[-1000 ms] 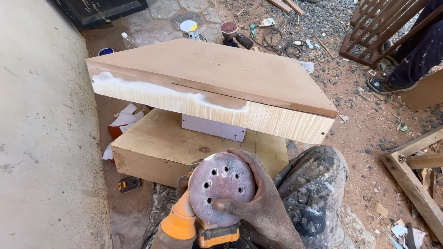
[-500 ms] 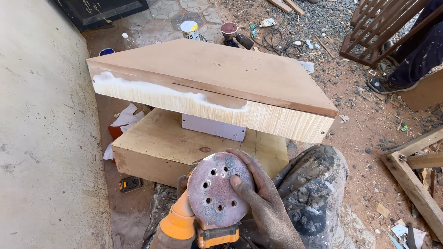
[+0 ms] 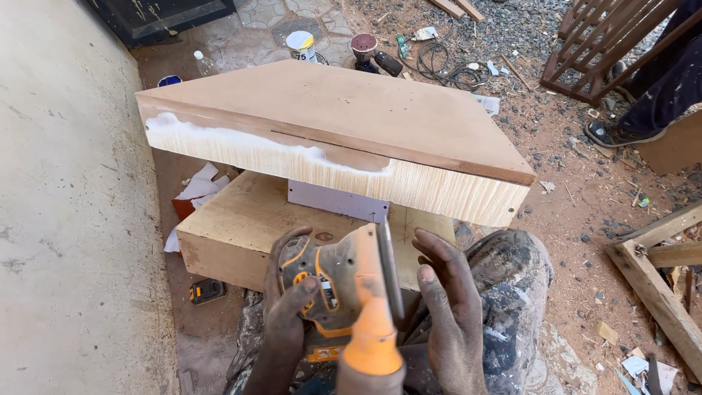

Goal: Using an electric orbital sander to smooth the surfaces and edges of a wooden furniture component.

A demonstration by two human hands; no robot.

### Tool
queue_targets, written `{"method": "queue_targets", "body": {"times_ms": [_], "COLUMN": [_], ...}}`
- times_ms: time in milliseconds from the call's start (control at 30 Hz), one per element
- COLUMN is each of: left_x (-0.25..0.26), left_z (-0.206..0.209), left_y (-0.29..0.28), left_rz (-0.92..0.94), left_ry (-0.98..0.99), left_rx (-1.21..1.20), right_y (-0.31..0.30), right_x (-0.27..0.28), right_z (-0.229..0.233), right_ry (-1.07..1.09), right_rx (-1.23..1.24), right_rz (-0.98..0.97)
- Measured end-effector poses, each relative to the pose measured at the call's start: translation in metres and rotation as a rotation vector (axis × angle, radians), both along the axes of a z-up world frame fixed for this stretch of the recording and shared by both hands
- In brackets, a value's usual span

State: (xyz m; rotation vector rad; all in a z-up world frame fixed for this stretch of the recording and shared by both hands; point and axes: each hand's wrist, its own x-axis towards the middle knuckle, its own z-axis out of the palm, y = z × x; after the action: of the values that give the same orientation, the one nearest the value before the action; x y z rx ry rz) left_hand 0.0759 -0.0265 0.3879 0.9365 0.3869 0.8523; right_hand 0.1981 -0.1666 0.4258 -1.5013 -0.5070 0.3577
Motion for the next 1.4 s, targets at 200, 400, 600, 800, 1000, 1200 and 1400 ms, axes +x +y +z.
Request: {"method": "queue_targets", "body": {"times_ms": [200, 400, 600, 800, 1000, 1200, 1400], "left_x": [0.028, 0.061, 0.079, 0.088, 0.091, 0.091, 0.091], "left_z": [0.037, 0.054, 0.045, 0.048, 0.056, 0.055, 0.057], "left_y": [-0.021, -0.037, -0.041, -0.045, -0.046, -0.043, -0.043], "left_rz": [0.446, 0.641, 0.661, 0.673, 0.641, 0.625, 0.604], "left_ry": [0.327, 0.390, 0.462, 0.531, 0.602, 0.583, 0.595], "left_rx": [0.836, 1.127, 1.298, 1.327, 1.301, 1.340, 1.362], "right_y": [-0.005, 0.005, 0.011, 0.013, 0.022, 0.032, 0.031], "right_x": [-0.009, -0.025, 0.005, 0.029, 0.039, 0.034, 0.027], "right_z": [0.016, 0.027, 0.019, 0.014, 0.021, 0.017, 0.010], "right_ry": [-0.250, -0.527, -0.499, -0.522, -0.474, -0.420, -0.413], "right_rx": [-0.029, 0.034, -0.018, 0.003, 0.028, 0.058, 0.083], "right_rz": [-0.177, -0.173, -0.231, -0.106, -0.014, -0.137, -0.289]}}
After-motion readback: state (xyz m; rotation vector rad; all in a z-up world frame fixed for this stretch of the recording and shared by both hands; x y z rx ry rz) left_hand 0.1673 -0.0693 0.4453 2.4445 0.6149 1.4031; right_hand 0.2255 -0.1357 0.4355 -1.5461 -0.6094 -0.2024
